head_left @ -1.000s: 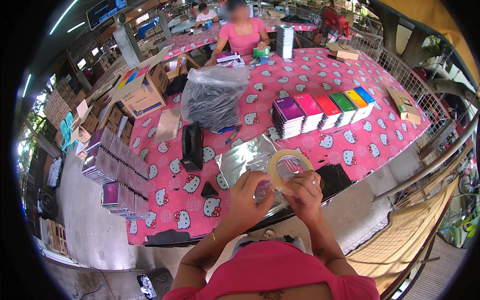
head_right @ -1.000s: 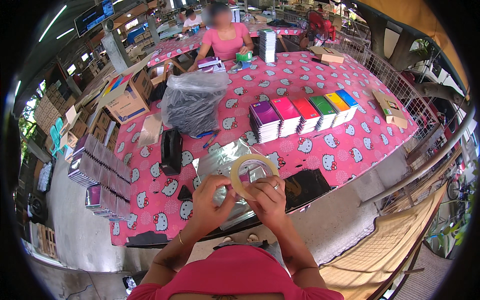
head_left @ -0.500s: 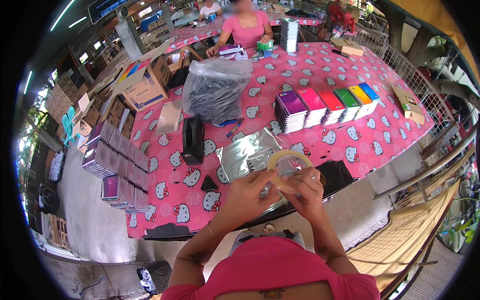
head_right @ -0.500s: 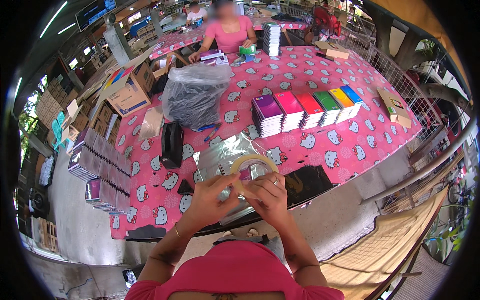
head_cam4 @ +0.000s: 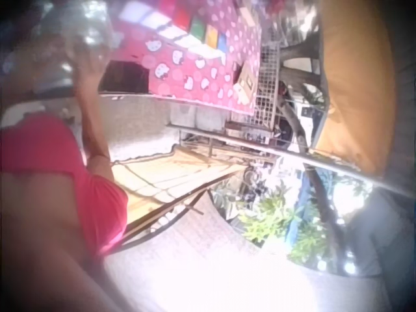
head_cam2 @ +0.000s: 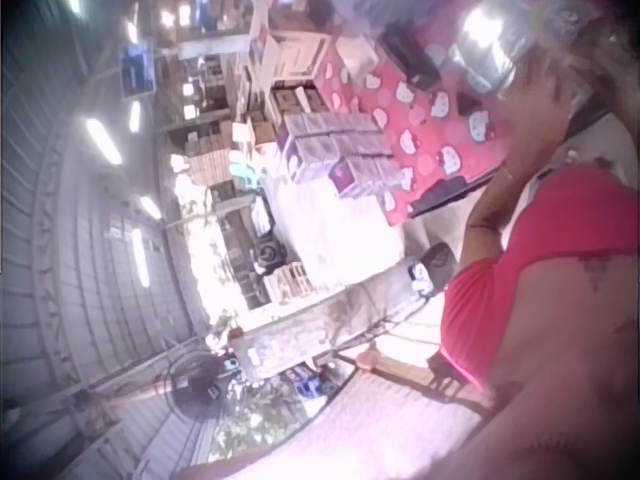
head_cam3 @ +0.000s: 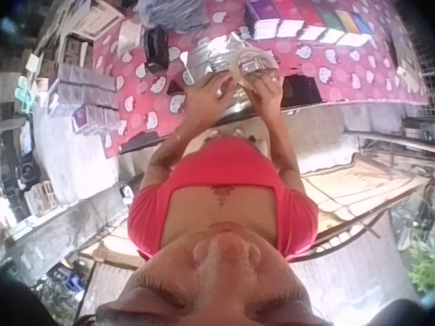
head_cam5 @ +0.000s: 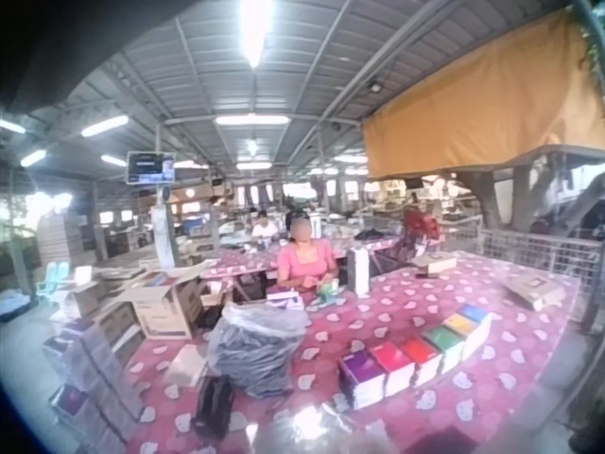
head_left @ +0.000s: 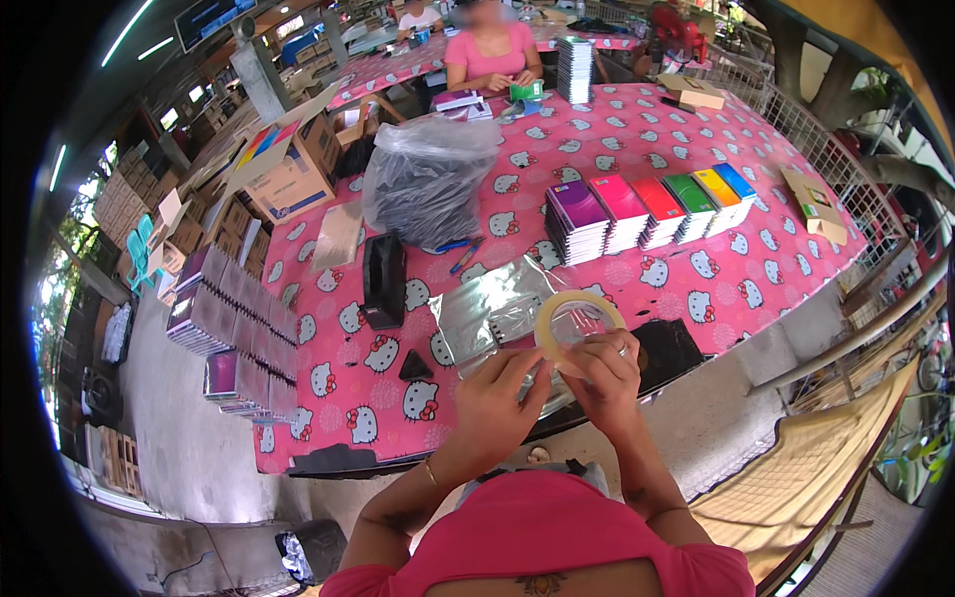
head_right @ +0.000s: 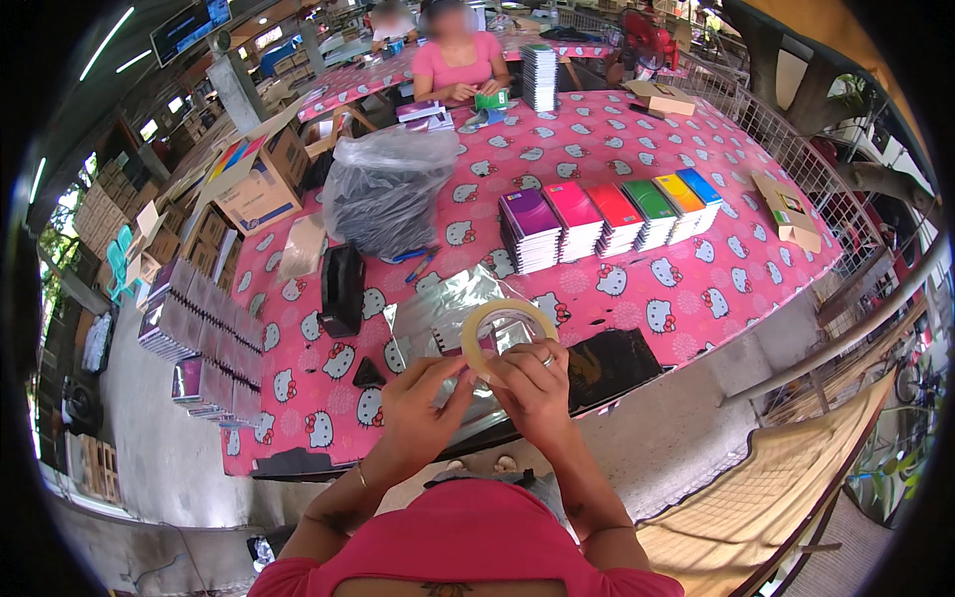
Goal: The person places colorful spiral-bound notebooks into clear plastic bags and seals them with tape. They repeat this process for multiple notebooks, arranging them on a pink Hello Kitty tablecloth in a warehouse-like setting.
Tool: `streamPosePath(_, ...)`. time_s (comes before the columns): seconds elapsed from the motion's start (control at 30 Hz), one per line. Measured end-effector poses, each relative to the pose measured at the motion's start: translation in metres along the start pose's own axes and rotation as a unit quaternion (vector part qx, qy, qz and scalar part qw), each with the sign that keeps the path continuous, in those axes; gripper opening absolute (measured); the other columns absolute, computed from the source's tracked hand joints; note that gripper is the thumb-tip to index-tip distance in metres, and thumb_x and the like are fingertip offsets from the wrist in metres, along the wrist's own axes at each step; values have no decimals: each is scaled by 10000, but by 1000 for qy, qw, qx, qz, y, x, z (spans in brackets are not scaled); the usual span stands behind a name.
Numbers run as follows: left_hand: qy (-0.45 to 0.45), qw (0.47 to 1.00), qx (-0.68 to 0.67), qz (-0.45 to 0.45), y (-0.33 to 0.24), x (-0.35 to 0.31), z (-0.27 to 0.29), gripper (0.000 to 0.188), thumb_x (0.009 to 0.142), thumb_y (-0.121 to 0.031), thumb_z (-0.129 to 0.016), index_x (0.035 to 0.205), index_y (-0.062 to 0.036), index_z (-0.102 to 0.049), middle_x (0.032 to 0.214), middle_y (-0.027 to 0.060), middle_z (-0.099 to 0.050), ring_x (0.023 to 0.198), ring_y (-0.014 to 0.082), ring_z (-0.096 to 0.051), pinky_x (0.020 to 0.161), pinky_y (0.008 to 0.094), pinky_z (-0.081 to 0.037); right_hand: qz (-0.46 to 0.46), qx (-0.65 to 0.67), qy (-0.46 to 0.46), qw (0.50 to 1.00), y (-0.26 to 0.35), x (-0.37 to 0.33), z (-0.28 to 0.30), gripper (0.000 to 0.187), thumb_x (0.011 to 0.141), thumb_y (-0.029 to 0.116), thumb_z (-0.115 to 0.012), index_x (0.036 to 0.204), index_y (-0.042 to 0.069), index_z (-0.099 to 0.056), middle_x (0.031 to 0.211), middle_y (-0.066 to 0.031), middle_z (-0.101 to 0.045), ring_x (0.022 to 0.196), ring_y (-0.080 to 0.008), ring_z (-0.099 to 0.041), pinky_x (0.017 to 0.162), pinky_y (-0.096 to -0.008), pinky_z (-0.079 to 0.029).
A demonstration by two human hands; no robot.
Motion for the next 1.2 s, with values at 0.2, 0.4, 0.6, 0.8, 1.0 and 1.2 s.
streamPosePath(0.2,-5,1000,25,1,15,-4,-2,159,793,-48,-725,881,-24,-595,765,89,-606,613,253,-626,511,353,-481,14,-5,16,1000,5,0,-13,441,617,68,-820,1042,97,-705,920,-6,-654,881,-197,-641,898,-410,-433)
streamPosePath(0.4,5,999,6,33,38,-9,3,198,743,-5,-698,851,-12,-532,750,107,-580,645,276,-631,568,357,-497,-3,62,30,998,7,-6,-31,448,619,58,-822,1048,108,-702,922,-4,-661,879,-192,-638,922,-406,-431)
streamPosePath(0.6,-24,996,-52,72,59,-12,37,178,797,-62,-718,911,-2,-595,812,127,-628,695,287,-651,614,358,-519,-33,103,13,994,11,-7,-42,410,612,19,-839,989,91,-695,906,-25,-671,861,-224,-641,905,-419,-440)
streamPosePath(0.8,-31,996,61,60,42,-28,41,185,818,-47,-707,987,-9,-640,833,117,-640,721,269,-651,595,350,-521,15,70,35,997,25,-1,-68,433,630,55,-816,1045,108,-703,932,-2,-655,869,-187,-638,904,-403,-435)
streamPosePath(1.0,-35,987,147,54,64,-32,60,144,799,-24,-681,889,-19,-569,751,112,-557,655,281,-600,545,368,-479,-3,86,75,993,41,-1,-102,411,639,56,-815,1032,105,-708,936,-7,-663,881,-195,-639,921,-412,-434)
streamPosePath(1.2,14,982,38,185,143,-54,111,44,856,-35,-594,877,-30,-555,741,45,-536,640,194,-557,540,336,-445,-123,237,66,961,64,-13,-135,366,641,-3,-838,974,70,-706,858,-70,-666,854,-242,-649,920,-407,-461)
Point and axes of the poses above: each hand's wrist, its own x-axis towards the middle knuckle, its own z-axis out of the back of the hand, y = z × x, the point moved 4 cm from there along x, towards the middle knuckle
